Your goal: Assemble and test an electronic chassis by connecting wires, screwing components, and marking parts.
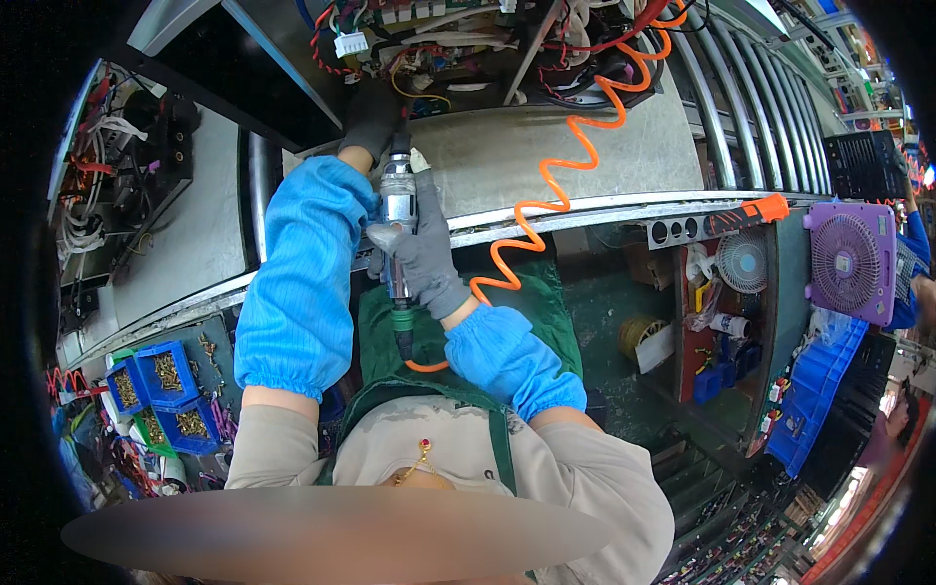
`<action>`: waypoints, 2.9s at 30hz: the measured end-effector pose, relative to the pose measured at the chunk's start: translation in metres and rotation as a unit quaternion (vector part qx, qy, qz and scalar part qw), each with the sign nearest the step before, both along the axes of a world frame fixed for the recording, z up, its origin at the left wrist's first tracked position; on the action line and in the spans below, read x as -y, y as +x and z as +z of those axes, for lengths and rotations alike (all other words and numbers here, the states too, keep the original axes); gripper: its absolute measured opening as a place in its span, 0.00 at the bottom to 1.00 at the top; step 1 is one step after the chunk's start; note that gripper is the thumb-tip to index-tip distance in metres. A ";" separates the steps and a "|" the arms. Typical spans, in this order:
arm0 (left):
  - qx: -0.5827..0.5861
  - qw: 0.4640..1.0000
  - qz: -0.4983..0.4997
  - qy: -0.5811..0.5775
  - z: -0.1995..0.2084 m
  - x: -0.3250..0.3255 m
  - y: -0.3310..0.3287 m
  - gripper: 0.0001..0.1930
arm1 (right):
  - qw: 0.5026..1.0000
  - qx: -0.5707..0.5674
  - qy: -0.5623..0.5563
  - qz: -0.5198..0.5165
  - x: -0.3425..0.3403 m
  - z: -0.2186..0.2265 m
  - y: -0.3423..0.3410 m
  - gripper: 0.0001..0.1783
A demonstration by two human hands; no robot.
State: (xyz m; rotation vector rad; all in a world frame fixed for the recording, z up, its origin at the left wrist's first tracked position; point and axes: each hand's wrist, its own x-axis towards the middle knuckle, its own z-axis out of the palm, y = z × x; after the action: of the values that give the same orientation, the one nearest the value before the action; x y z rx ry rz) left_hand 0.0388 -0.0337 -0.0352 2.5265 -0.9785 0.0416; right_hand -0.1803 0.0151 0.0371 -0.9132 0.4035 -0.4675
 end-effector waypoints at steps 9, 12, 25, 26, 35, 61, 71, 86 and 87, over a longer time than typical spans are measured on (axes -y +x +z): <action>0.060 0.996 -0.059 0.034 0.044 -0.005 -0.027 0.10 | 0.997 0.002 0.072 0.039 0.016 0.021 -0.007 0.51; 0.041 0.996 -0.060 0.050 0.047 -0.006 -0.026 0.10 | 0.997 0.011 0.064 0.047 0.017 0.023 -0.007 0.51; 0.007 0.998 -0.033 0.055 0.046 -0.002 -0.028 0.10 | 0.995 -0.018 0.076 0.062 0.024 0.030 -0.009 0.51; 0.007 0.998 -0.033 0.054 0.045 0.000 -0.027 0.10 | 0.995 -0.025 0.075 0.066 0.026 0.029 -0.010 0.51; 0.031 0.996 -0.074 0.042 0.034 -0.008 -0.029 0.13 | 0.993 -0.036 0.072 0.084 0.038 0.036 -0.016 0.51; -0.628 0.666 0.069 -0.396 0.084 -0.033 -0.095 0.11 | 0.982 -0.101 0.131 0.092 0.020 0.017 -0.039 0.38; 0.009 0.930 0.118 -0.349 0.022 0.002 -0.043 0.10 | 0.963 0.076 0.213 0.148 0.047 0.036 -0.046 0.54; -0.023 0.993 0.067 -0.089 0.005 0.001 -0.034 0.17 | 0.986 -0.116 -0.083 0.089 0.020 -0.002 -0.024 0.46; -0.026 0.995 0.061 -0.070 0.006 0.003 -0.035 0.18 | 0.977 -0.087 -0.183 0.069 0.023 -0.015 -0.024 0.45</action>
State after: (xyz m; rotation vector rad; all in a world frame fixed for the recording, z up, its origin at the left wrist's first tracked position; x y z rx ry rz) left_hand 0.0040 -0.0367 -0.0289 2.4424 -0.7730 0.0777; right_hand -0.2044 -0.0075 0.0223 -1.3377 0.4171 -0.3402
